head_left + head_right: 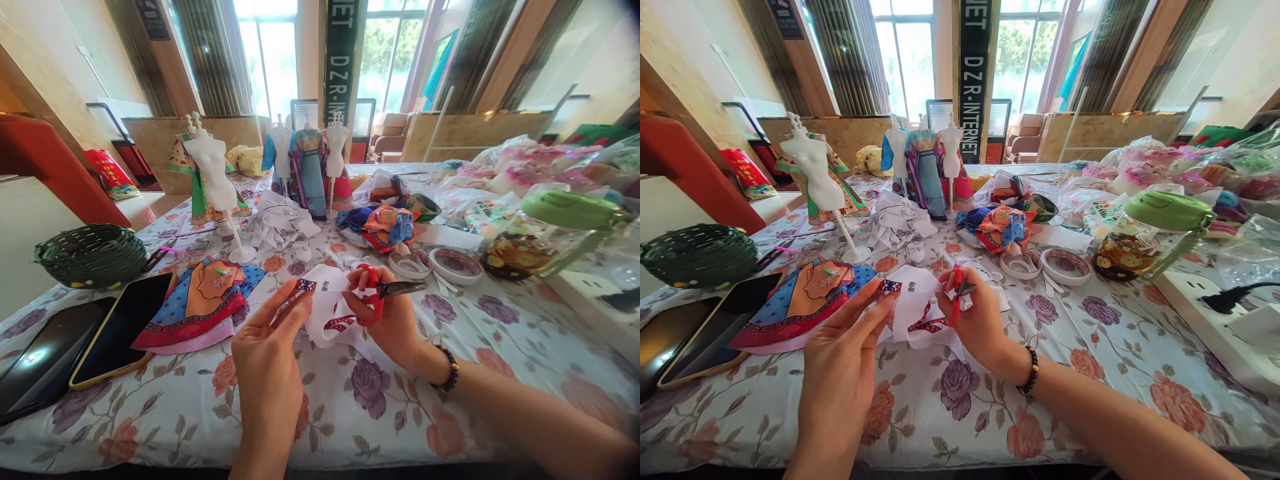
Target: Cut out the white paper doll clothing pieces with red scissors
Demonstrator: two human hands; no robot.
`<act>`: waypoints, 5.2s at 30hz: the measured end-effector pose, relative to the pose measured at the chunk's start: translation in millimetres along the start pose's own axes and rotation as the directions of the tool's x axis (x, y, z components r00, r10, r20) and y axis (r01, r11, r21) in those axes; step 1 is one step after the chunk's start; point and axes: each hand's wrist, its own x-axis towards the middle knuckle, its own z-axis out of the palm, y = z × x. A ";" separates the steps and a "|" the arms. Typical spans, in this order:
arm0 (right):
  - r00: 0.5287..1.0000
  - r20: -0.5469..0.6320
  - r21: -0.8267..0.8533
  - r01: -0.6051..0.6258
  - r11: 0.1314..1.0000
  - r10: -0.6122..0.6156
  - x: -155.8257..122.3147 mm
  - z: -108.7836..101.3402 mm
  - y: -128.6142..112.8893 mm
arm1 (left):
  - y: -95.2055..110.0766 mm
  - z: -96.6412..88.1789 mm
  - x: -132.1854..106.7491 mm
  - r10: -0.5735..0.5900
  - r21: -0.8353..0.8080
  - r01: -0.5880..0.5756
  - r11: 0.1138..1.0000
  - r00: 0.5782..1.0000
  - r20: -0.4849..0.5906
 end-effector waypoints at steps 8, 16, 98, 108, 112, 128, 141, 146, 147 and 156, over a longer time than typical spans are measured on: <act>0.988 0.120 0.309 0.059 0.949 -0.100 -6.0 -5.5 -13.3 | 4.4 6.2 6.9 0.037 -0.058 -0.039 0.998 0.998 -0.040; 0.770 0.634 0.360 -0.376 0.854 0.072 -13.7 -4.5 -20.7 | 7.0 9.4 -1.2 0.065 -0.063 -0.066 0.996 0.998 -0.015; 0.617 0.757 0.150 -0.484 0.862 0.215 -12.8 -1.7 -20.8 | -1.4 29.5 3.6 -0.102 -0.202 0.073 0.977 0.985 -0.136; 0.642 0.738 0.185 -0.488 0.853 0.208 -13.1 -1.5 -19.8 | -3.4 31.5 2.8 -0.134 -0.219 0.096 0.971 0.977 -0.165; 0.656 0.725 0.201 -0.494 0.846 0.210 -17.2 -1.2 -15.8 | -5.1 32.6 0.6 -0.153 -0.226 0.112 0.968 0.973 -0.171; 0.671 0.710 0.315 -0.577 0.754 0.217 -19.2 0.7 -14.5 | -13.8 33.6 1.3 -0.094 -0.316 0.050 0.947 0.987 -0.127; 0.635 0.677 0.273 -0.685 0.675 0.372 -21.9 2.3 -10.0 | -11.8 30.8 -2.7 -0.109 -0.318 0.080 0.945 0.991 -0.074; 0.653 0.677 0.236 -0.630 0.740 0.339 -21.3 -1.5 -10.5 | -11.7 30.2 -2.3 -0.108 -0.319 0.083 0.944 0.992 -0.061; 0.653 0.678 0.230 -0.624 0.746 0.337 -21.6 -2.2 -10.7 | -11.5 30.5 -2.3 -0.113 -0.320 0.088 0.943 0.992 -0.058; 0.644 0.688 0.194 -0.607 0.771 0.334 -18.6 -2.8 -13.9 | -10.1 29.5 -2.1 -0.134 -0.313 0.113 0.943 0.990 -0.046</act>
